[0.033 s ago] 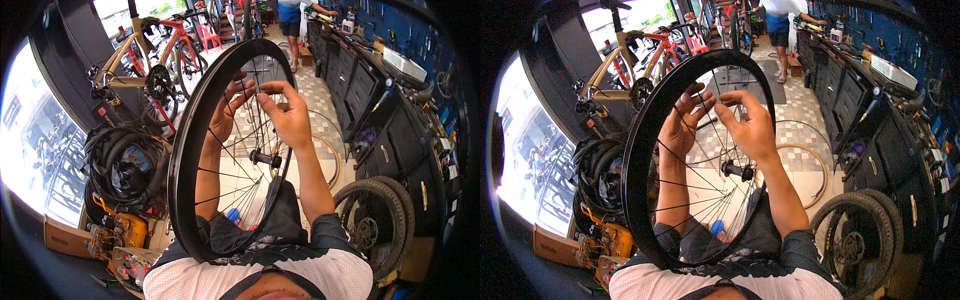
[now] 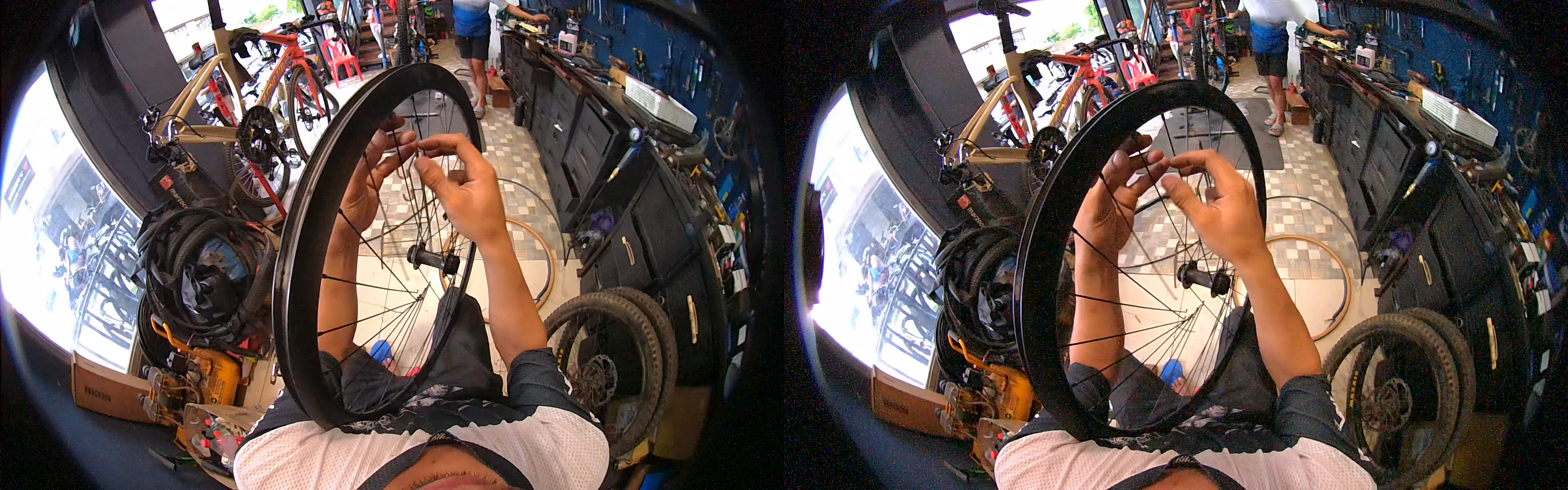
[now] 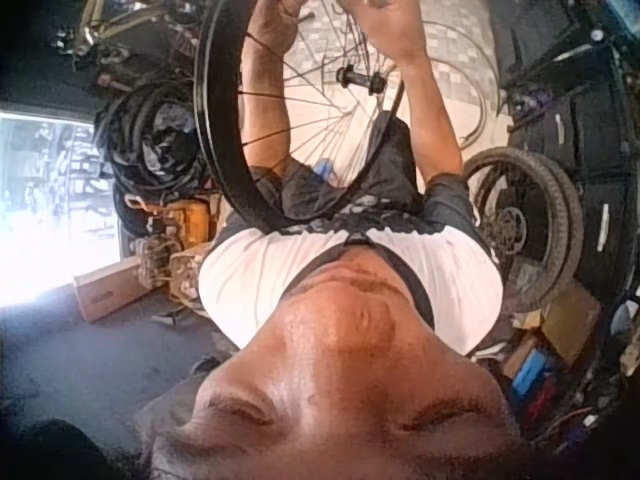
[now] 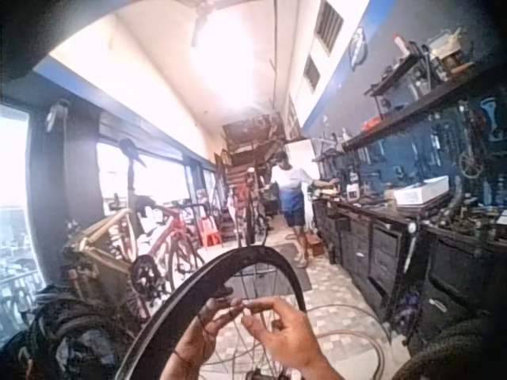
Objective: The person laces a bicycle wheel by inserting spokes through the rim and hub, threading them through existing spokes, and tightening them by hand. The person rotates the wheel to access different spoke holes and continues the lacing process.
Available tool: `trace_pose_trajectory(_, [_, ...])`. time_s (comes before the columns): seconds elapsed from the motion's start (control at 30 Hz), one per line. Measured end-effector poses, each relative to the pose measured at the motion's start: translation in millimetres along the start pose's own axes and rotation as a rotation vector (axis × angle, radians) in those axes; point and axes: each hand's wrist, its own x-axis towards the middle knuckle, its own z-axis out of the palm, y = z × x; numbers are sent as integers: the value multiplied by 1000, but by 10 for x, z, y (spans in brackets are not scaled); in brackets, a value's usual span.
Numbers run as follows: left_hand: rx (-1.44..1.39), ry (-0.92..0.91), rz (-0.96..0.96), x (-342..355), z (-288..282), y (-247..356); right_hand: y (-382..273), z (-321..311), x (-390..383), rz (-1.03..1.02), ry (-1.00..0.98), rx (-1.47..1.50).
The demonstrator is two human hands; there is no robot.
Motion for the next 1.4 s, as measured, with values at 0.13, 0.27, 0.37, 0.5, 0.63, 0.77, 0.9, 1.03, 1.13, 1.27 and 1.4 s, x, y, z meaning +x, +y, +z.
trace_pose_trajectory(0.13, [51,16,4,136,-63,13,81,1,46,42,-54,24])
trace_pose_trajectory(0.27, [53,-58,56,198,-159,-80,265,120,44,24,41,239])
trace_pose_trajectory(0.37, [64,-82,55,186,-199,-108,340,-14,35,168,-117,210])
trace_pose_trajectory(0.5, [50,-129,79,204,-255,-144,316,-52,13,158,-138,196])
trace_pose_trajectory(0.63, [-174,-206,56,432,-456,-111,213,-20,51,140,-202,209])
trace_pose_trajectory(0.77, [-61,-103,-108,545,-260,-253,254,-149,8,145,-262,-1])
trace_pose_trajectory(0.9, [-166,-116,-237,594,-206,-132,246,-127,14,197,-297,56])
trace_pose_trajectory(1.03, [-231,-107,-306,664,-249,-145,215,-132,22,181,-297,55])
trace_pose_trajectory(1.13, [-234,-37,-293,678,-216,-175,205,-140,21,184,-305,44])
trace_pose_trajectory(1.27, [-165,-20,-321,788,-272,-229,241,-123,28,179,-322,22])
trace_pose_trajectory(1.4, [-197,-159,-333,734,-270,-162,267,-145,31,192,-306,-5])
